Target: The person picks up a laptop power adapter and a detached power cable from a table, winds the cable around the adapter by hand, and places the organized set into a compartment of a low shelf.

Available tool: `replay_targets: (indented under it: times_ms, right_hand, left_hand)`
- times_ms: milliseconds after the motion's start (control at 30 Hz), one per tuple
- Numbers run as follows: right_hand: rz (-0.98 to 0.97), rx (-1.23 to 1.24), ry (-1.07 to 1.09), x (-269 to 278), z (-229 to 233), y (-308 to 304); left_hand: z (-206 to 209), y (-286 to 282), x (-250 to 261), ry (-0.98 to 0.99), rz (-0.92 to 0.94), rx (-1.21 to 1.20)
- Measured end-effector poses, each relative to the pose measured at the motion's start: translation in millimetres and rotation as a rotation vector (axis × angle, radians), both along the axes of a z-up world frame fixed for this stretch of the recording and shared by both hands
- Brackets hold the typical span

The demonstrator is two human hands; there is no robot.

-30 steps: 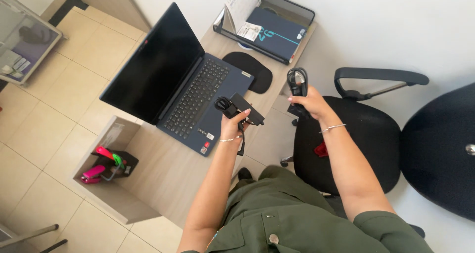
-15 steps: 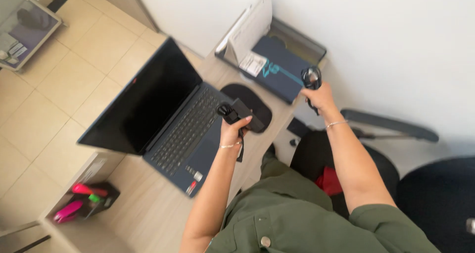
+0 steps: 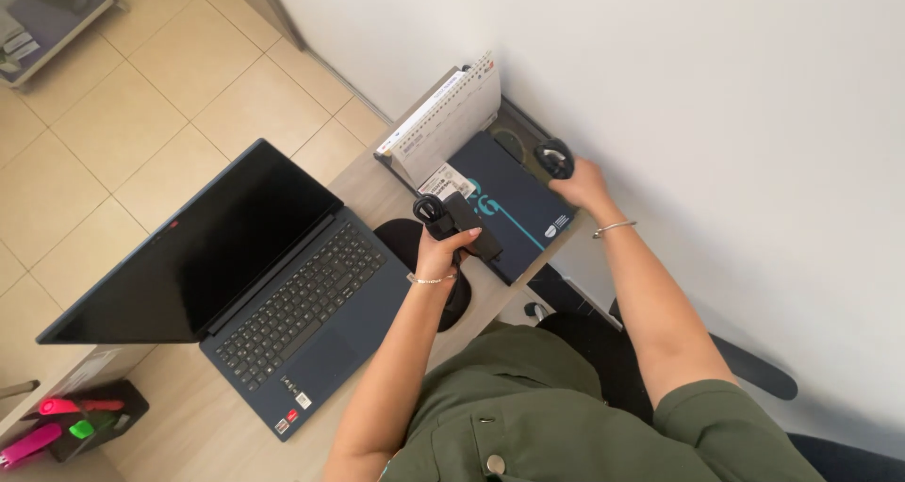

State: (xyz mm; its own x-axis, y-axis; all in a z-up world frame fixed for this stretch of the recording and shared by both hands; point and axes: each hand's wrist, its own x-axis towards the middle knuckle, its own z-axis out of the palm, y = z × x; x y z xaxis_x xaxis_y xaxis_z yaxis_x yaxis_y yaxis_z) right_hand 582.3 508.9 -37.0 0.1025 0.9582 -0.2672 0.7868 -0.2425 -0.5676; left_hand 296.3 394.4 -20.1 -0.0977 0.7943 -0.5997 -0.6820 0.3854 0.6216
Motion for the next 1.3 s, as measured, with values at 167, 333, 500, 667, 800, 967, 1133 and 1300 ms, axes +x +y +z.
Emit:
replay_targets:
  times_ms: [167,333,500,667,800,967,1133,1300]
  right_hand:
    - [0.048,-0.069,0.008,-14,0,6]
    - [0.066,-0.077,-0.060,-12,-18,12]
    - [0.104,-0.030,-0.011,-3,-30,10]
    - [0.139,0.020,0.040,-4,-13,2]
    - [0.226,0.093,0.059,-8,-14,0]
    - [0.243,0.184,-0.067,-5,-39,2]
    - [0.224,0.253,-0.136,-9,-46,-1]
    - [0.191,0.451,-0.219,-5,-68,-2]
  left_hand:
    - [-9,26,19,0.050,-0.014,-0.021]
    - [-23,50,30,0.076,-0.036,-0.044]
    - [-10,63,44,0.087,-0.058,-0.062]
    - [-14,68,48,0.086,-0.042,-0.072]
    - [-15,67,49,0.086,-0.038,-0.078]
    - [-18,68,52,0.097,-0.040,-0.083]
    - [-17,67,55,0.097,-0.016,-0.100]
    - [-26,68,58,0.094,-0.022,-0.125]
